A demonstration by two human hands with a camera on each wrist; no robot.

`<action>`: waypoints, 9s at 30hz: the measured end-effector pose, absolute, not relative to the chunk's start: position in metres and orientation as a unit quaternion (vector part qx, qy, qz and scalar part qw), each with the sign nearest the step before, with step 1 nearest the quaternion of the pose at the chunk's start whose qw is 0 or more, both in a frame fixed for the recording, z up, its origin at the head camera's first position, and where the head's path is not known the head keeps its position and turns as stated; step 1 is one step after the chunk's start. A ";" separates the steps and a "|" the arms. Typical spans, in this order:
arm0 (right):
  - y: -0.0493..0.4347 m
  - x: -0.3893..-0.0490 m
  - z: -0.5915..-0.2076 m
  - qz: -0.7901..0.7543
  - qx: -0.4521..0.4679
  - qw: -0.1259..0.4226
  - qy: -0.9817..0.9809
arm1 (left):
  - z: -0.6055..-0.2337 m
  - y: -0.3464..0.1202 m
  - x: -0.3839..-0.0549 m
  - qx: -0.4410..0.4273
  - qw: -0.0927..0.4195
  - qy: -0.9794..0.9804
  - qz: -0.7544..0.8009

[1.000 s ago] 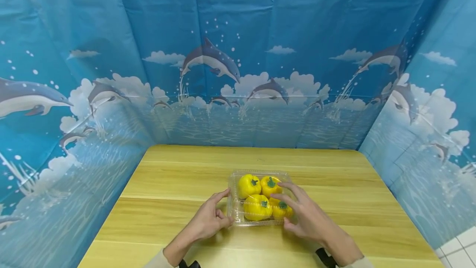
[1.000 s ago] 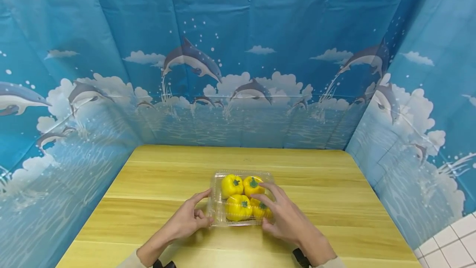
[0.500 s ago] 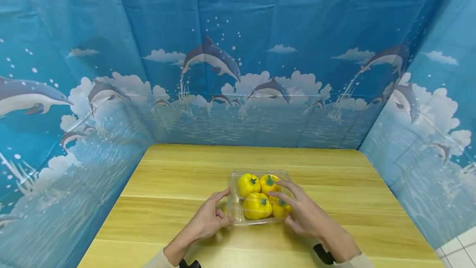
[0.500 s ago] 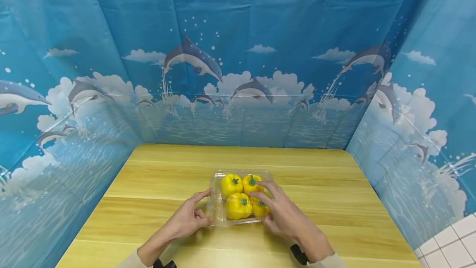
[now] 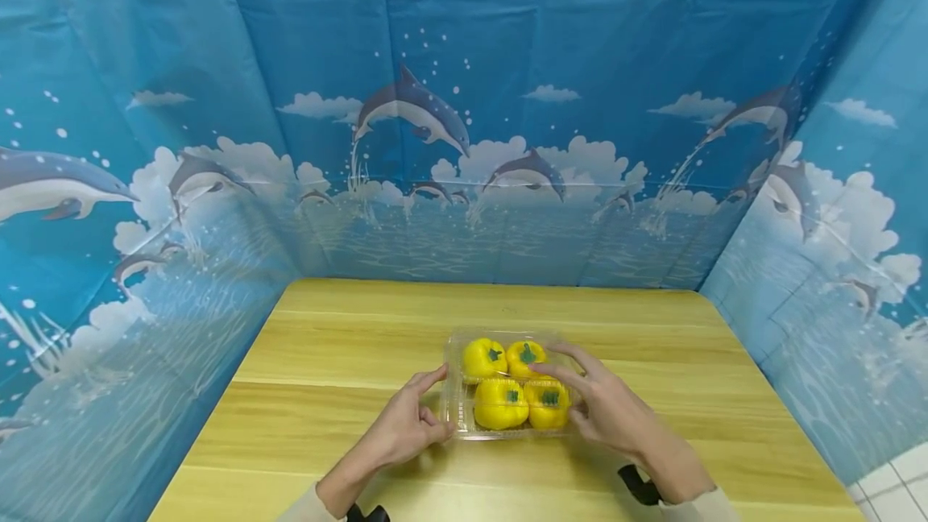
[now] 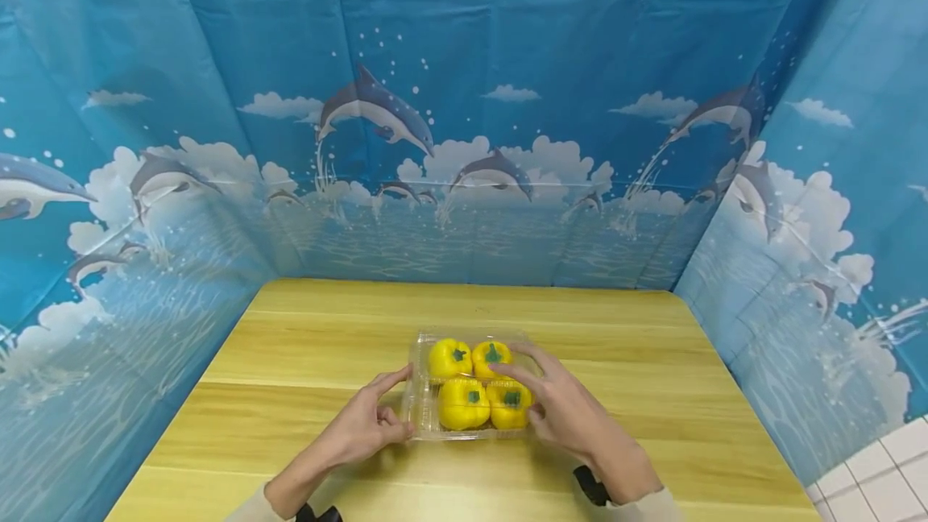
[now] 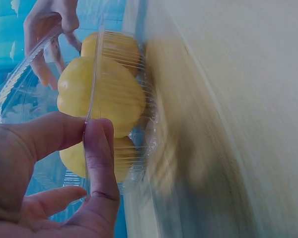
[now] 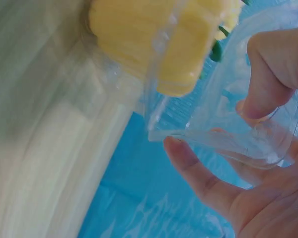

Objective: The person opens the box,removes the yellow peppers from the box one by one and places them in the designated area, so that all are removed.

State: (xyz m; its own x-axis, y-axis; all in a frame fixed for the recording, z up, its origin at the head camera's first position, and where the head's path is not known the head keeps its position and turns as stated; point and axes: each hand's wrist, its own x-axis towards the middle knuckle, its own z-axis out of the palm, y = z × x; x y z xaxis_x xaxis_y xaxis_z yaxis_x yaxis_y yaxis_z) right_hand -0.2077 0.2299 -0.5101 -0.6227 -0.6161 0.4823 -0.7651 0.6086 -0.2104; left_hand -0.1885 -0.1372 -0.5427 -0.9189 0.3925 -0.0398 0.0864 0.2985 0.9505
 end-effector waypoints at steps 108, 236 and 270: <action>0.249 -0.260 -0.534 0.349 0.215 -0.007 -0.912 | -0.541 -0.134 -0.201 0.196 0.059 0.909 0.364; 0.188 -0.220 -0.488 0.167 0.360 0.171 -0.902 | -0.543 -0.133 -0.199 0.202 0.054 0.934 0.290; 0.233 -0.234 -0.476 0.222 0.308 0.178 -0.908 | -0.542 -0.134 -0.203 0.207 0.061 0.937 0.277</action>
